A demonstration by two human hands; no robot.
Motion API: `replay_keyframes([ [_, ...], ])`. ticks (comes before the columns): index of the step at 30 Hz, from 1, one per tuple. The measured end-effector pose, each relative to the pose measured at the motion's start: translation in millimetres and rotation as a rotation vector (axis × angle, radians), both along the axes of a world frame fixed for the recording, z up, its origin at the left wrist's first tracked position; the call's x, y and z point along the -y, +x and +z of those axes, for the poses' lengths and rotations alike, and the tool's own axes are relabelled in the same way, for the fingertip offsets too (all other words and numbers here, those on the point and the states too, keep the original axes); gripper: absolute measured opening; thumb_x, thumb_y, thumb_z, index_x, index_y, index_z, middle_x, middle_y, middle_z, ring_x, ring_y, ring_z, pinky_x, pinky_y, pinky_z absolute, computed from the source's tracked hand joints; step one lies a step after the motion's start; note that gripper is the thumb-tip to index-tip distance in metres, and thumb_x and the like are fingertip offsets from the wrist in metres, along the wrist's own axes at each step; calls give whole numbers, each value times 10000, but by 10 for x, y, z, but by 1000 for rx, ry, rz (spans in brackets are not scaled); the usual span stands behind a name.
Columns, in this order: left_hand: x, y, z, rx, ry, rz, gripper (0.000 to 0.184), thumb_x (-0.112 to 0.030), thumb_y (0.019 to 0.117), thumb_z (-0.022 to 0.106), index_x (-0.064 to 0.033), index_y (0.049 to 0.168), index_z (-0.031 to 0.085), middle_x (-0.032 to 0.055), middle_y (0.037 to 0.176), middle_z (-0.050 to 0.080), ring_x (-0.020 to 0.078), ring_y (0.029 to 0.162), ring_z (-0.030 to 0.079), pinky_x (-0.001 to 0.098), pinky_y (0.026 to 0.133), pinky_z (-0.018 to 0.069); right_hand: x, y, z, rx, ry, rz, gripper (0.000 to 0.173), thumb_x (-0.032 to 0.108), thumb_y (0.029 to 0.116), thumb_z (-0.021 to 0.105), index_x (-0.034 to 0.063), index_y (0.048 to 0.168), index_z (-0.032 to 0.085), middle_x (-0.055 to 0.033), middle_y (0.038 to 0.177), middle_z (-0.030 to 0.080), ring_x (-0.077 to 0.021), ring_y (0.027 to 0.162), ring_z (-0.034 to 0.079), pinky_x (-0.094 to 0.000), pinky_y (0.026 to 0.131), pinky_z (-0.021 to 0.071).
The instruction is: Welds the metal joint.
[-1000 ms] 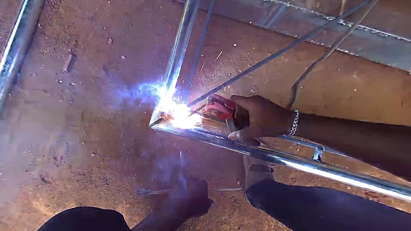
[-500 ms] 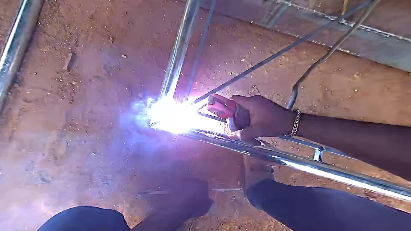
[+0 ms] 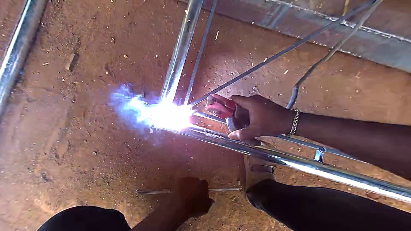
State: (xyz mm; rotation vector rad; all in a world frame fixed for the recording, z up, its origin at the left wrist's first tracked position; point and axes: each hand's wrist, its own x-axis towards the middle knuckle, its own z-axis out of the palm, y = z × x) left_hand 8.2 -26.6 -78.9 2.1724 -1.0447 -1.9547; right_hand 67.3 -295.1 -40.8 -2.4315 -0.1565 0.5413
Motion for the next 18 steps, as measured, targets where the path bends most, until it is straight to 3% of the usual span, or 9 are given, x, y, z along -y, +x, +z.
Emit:
replay_keyframes([
  [3,-61,-31,-23,49,-85,19,477,-483,987,600,-42,1156,664,200,1019,710,410,1000,697,642,819,540,-18,-23,15,32,55,-34,670,381,547,874,130,1113,619,46,720,671,-65,619,666,-310,552,582],
  [5,-6,-8,40,15,-4,10,536,-504,1008,591,-32,1259,635,231,1111,702,440,1069,682,672,877,532,-36,-67,27,170,4,-40,807,517,575,836,121,1242,617,18,827,677,-89,717,660,-351,627,568],
  [8,-23,-30,43,25,-12,7,567,-531,1014,575,-33,1281,627,238,1125,697,443,1072,681,669,875,534,-25,-67,-17,396,-75,0,857,627,601,785,51,1216,627,-51,818,687,-158,701,673,-401,606,563],
  [13,-2,-50,-3,18,23,-7,579,-527,1008,585,-26,1297,616,254,1134,696,458,1084,676,680,894,526,-31,-88,32,353,-148,-32,853,630,614,796,84,1243,614,-33,827,692,-163,714,682,-430,617,571],
  [18,-53,-56,17,27,21,-7,569,-519,1009,587,-17,1276,614,250,1134,691,456,1075,677,673,885,529,-50,-114,23,330,-181,-12,795,615,609,788,91,1184,624,-18,794,676,-144,689,672,-410,592,562],
])
